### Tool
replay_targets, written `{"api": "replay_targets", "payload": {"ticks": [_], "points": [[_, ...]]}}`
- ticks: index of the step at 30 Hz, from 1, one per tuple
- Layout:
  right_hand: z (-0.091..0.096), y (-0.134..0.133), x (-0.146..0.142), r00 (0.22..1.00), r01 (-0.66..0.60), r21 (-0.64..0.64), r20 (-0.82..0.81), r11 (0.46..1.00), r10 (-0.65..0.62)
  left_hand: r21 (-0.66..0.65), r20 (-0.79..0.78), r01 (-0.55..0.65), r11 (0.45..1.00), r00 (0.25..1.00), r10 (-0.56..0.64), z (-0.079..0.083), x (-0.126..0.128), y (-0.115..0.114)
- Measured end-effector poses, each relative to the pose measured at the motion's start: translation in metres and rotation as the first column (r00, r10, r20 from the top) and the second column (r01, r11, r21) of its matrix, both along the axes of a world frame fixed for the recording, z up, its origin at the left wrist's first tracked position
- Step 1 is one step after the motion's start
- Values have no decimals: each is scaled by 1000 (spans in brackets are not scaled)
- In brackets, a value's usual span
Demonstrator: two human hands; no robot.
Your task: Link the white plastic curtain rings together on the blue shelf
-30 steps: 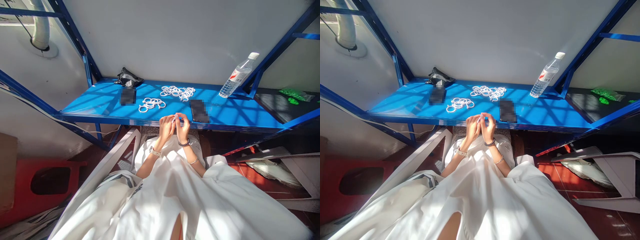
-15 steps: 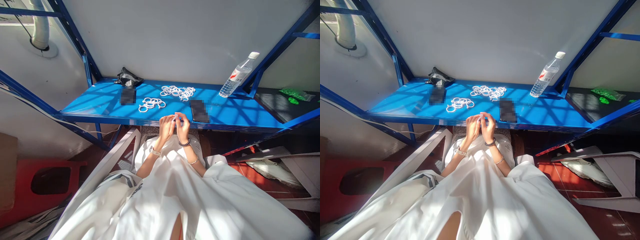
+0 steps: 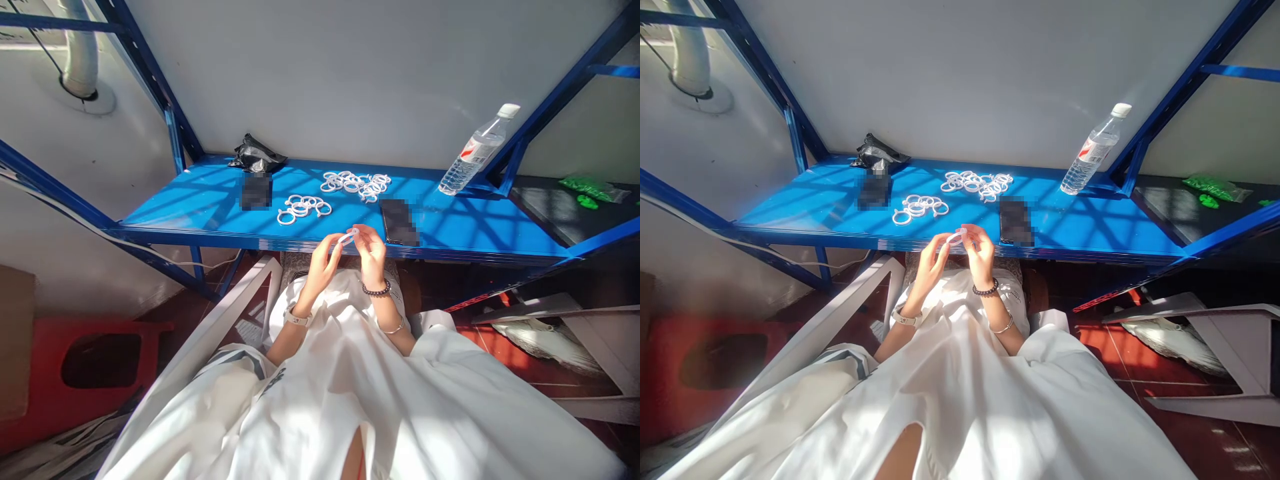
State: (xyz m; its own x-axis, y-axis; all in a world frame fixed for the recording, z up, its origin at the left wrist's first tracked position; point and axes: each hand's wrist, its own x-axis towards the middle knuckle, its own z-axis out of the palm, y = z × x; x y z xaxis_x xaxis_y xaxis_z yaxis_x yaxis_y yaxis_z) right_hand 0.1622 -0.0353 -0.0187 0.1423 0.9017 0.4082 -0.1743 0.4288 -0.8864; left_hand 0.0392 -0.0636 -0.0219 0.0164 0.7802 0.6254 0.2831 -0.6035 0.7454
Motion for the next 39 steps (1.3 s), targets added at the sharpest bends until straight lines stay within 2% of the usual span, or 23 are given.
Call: {"api": "replay_targets", "payload": {"ticks": [6,12,18,21,26,33,39], "points": [[9,-7,-3,973,-102,-66,-213,993,86,-54,144,73,996,987,-64,21,-7,-18],[29,-31,-4,979,-148,-48,-151,988,139,22,224,108,994,968,-110,38,-14,-36],[38,-43,-3,982,-149,-26,-121,988,145,38,278,109,993,954,-115,42,-15,-42],[37,-41,-2,987,-142,-41,-79,989,139,8,247,65,998,967,-65,42,-14,-41],[35,-41,-1,980,-192,-28,-63,981,190,33,117,17,999,993,-21,46,-19,-40],[39,-46,1,976,-212,-2,-56,977,212,21,-8,99,995,995,-98,50,-24,-42],[39,-47,2,965,-251,-1,-77,968,250,-12,-18,145,989,989,-145,50,-23,-43]]}}
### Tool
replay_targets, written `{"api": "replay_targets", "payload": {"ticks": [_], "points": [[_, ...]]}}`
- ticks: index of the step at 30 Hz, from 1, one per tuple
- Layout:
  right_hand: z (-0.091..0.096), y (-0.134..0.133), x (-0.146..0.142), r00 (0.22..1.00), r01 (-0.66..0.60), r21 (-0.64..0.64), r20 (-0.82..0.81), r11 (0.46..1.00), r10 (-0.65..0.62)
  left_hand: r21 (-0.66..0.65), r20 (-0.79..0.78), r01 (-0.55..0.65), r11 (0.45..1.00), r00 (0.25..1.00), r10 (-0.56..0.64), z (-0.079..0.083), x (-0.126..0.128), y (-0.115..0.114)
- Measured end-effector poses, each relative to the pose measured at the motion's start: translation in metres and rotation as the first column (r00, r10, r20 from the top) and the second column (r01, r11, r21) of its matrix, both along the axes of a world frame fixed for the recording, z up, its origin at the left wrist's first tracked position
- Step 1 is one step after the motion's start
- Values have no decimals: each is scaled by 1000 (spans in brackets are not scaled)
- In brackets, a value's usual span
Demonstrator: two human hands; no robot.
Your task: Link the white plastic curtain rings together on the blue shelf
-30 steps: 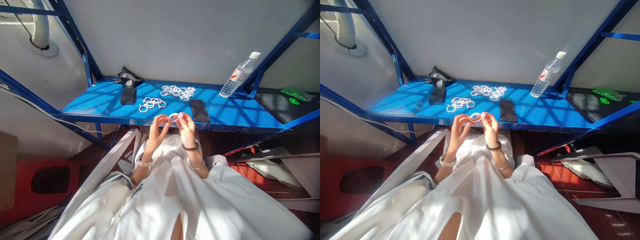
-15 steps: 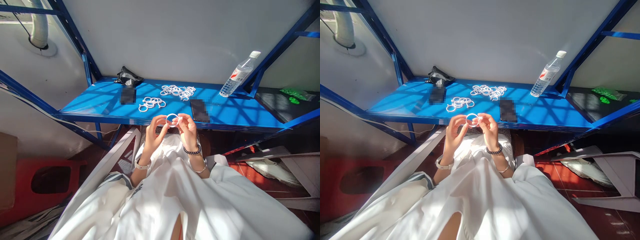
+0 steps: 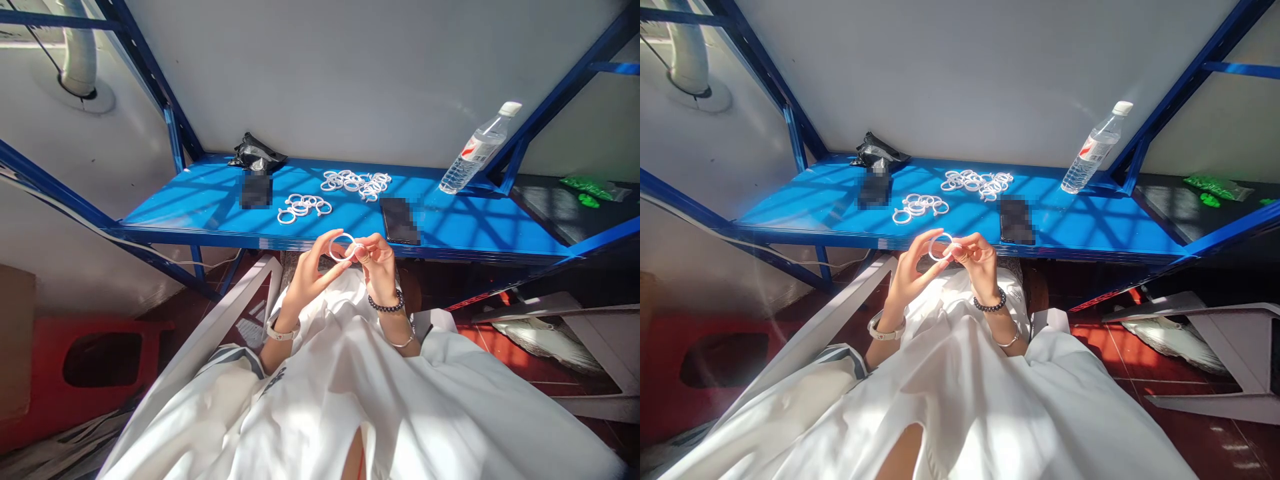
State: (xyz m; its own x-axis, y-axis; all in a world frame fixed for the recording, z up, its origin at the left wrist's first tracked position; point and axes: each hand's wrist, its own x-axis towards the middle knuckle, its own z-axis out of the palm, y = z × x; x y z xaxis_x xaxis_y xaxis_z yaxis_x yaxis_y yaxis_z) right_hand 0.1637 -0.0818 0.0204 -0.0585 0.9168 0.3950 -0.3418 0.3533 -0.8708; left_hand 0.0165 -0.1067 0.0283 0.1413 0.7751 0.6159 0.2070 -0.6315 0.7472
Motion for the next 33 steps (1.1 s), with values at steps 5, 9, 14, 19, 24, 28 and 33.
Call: {"api": "replay_targets", "payload": {"ticks": [5,9,14,19,24,28,33], "points": [[1,-1,-1,999,-51,6,-14,999,51,5,10,15,1000,1000,-15,-2,-1,2],[2,-1,-1,997,-70,17,-22,997,71,-18,4,25,1000,1000,-24,-2,-2,2],[0,0,0,994,-98,28,-41,995,100,-76,28,39,996,999,-37,1,-1,0],[1,0,-1,997,-81,-31,9,996,82,-119,24,12,993,1000,-9,2,1,0],[2,0,-2,996,-77,-64,47,995,80,-134,-11,-1,991,1000,0,1,4,1],[1,1,-1,994,-93,-73,55,993,97,-189,26,115,975,993,-113,-1,8,3],[1,2,-2,992,-92,-88,80,992,99,-239,104,217,946,975,-198,-5,11,5]]}}
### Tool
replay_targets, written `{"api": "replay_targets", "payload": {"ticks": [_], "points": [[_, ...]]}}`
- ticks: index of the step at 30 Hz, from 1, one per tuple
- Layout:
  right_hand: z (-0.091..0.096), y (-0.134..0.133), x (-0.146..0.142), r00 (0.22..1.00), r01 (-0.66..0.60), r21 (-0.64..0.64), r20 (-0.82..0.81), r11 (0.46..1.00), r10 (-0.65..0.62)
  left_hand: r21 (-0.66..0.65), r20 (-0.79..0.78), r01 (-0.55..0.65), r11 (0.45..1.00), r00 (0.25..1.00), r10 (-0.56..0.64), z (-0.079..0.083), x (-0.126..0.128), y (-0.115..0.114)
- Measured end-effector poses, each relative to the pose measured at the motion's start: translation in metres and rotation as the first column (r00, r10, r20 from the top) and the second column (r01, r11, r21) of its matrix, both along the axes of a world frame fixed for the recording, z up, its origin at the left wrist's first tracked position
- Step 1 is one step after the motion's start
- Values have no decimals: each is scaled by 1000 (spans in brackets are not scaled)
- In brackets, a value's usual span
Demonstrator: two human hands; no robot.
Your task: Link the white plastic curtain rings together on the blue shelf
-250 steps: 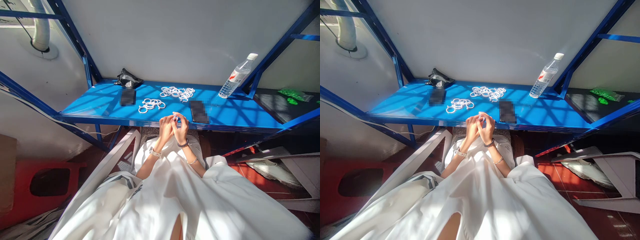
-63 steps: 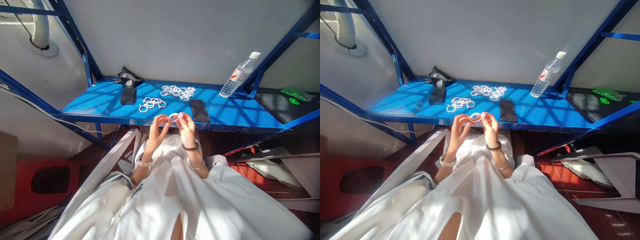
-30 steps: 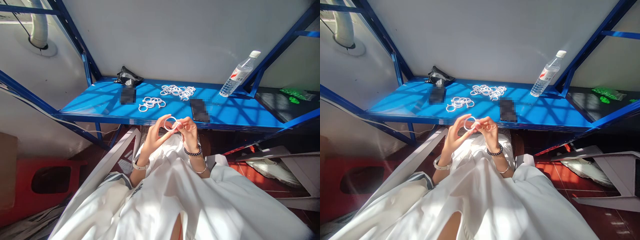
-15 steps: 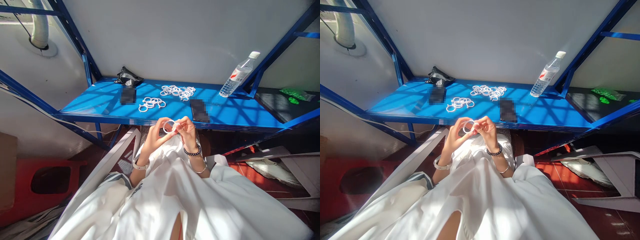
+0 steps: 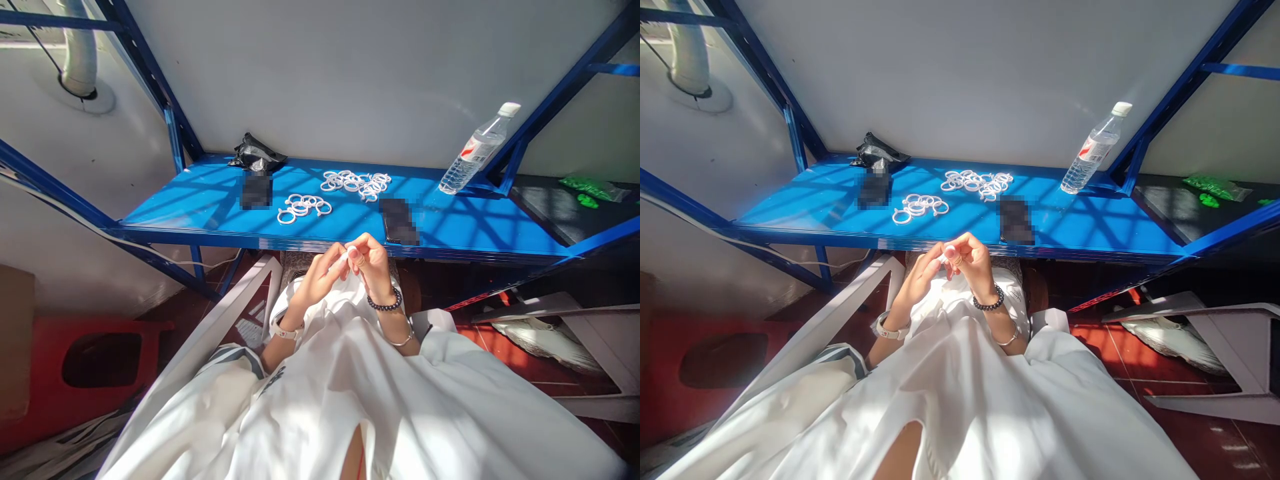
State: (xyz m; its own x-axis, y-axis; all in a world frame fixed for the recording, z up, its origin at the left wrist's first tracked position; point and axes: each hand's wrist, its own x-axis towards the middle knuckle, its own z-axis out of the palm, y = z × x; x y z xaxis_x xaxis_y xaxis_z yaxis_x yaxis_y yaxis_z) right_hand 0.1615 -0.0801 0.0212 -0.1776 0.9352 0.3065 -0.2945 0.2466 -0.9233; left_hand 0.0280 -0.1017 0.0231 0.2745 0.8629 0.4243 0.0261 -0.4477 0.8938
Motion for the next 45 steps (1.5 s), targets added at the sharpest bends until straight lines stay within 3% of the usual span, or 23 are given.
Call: {"api": "replay_targets", "payload": {"ticks": [7,14,22,29,45], "points": [[0,-2,0,998,-54,-36,20,998,55,-150,125,45,988,992,-26,-7,0,2],[1,1,2,995,-5,-6,100,1000,5,-259,216,116,959,975,-59,-6,-1,0],[0,4,3,994,-43,-34,96,998,46,-364,333,270,891,932,-146,-1,1,-1],[1,4,6,988,-51,2,149,999,51,-451,322,289,844,935,-148,5,4,1],[0,5,6,987,-70,40,146,997,64,-467,320,305,830,933,-163,6,1,1]]}}
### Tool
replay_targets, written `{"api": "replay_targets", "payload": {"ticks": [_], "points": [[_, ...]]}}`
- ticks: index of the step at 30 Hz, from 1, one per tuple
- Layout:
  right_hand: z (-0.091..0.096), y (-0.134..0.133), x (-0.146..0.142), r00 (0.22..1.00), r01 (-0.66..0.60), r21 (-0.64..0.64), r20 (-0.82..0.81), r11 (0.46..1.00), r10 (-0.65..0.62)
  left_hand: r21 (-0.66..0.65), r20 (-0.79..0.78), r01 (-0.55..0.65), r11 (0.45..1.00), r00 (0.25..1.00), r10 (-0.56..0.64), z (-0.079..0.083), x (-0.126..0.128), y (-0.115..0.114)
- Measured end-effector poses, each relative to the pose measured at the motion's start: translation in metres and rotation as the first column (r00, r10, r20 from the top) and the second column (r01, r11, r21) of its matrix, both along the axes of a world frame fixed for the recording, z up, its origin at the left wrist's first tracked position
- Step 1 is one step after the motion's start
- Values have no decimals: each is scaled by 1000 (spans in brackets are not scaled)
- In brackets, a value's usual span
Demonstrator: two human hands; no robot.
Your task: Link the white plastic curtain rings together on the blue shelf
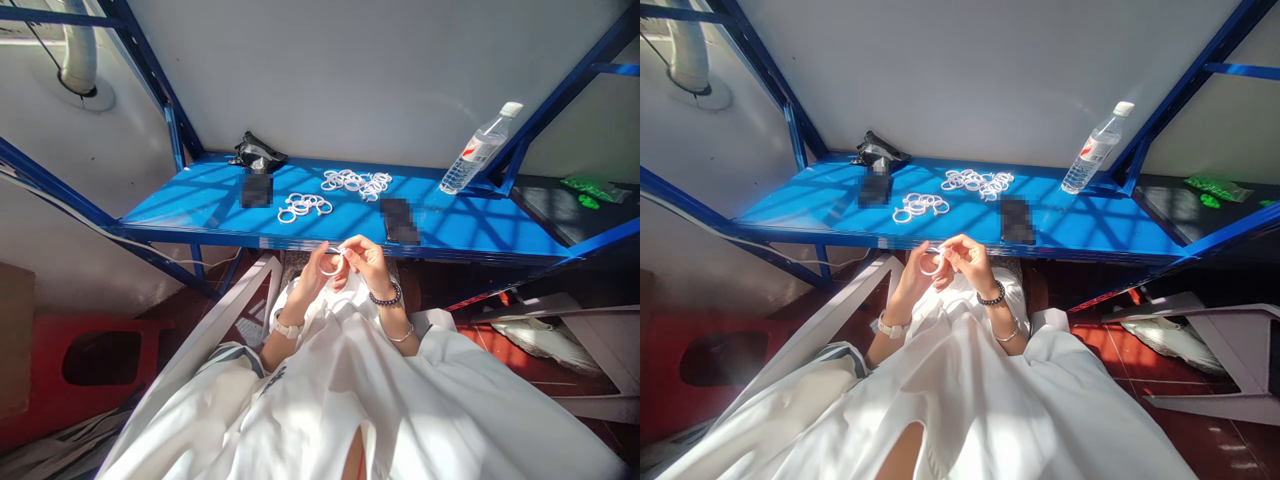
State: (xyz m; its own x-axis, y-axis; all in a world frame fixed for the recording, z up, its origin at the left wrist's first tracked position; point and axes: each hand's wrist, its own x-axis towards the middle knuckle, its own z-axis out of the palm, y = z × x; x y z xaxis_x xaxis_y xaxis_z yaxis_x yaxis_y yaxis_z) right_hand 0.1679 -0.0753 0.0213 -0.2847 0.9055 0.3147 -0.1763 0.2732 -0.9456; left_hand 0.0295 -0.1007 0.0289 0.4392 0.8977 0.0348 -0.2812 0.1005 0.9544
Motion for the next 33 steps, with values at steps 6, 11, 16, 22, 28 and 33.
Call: {"api": "replay_targets", "payload": {"ticks": [6,11,16,22,28,33], "points": [[-9,10,-3,998,2,-66,-57,998,-6,49,94,-66,997,994,61,-12,6,7],[-33,33,-6,997,34,-186,-58,982,-46,3,112,-156,988,982,154,-37,18,29],[-50,44,-7,990,143,-186,23,972,-141,-32,113,-174,984,978,177,-67,24,46],[-53,42,-8,997,74,-218,5,973,-75,46,58,-236,971,971,233,-73,22,49],[-57,46,-9,997,66,-206,42,976,-59,108,-13,-284,953,958,287,-70,21,49],[-65,50,-12,992,118,-123,68,985,-110,170,-109,-350,921,922,371,-76,19,50]]}}
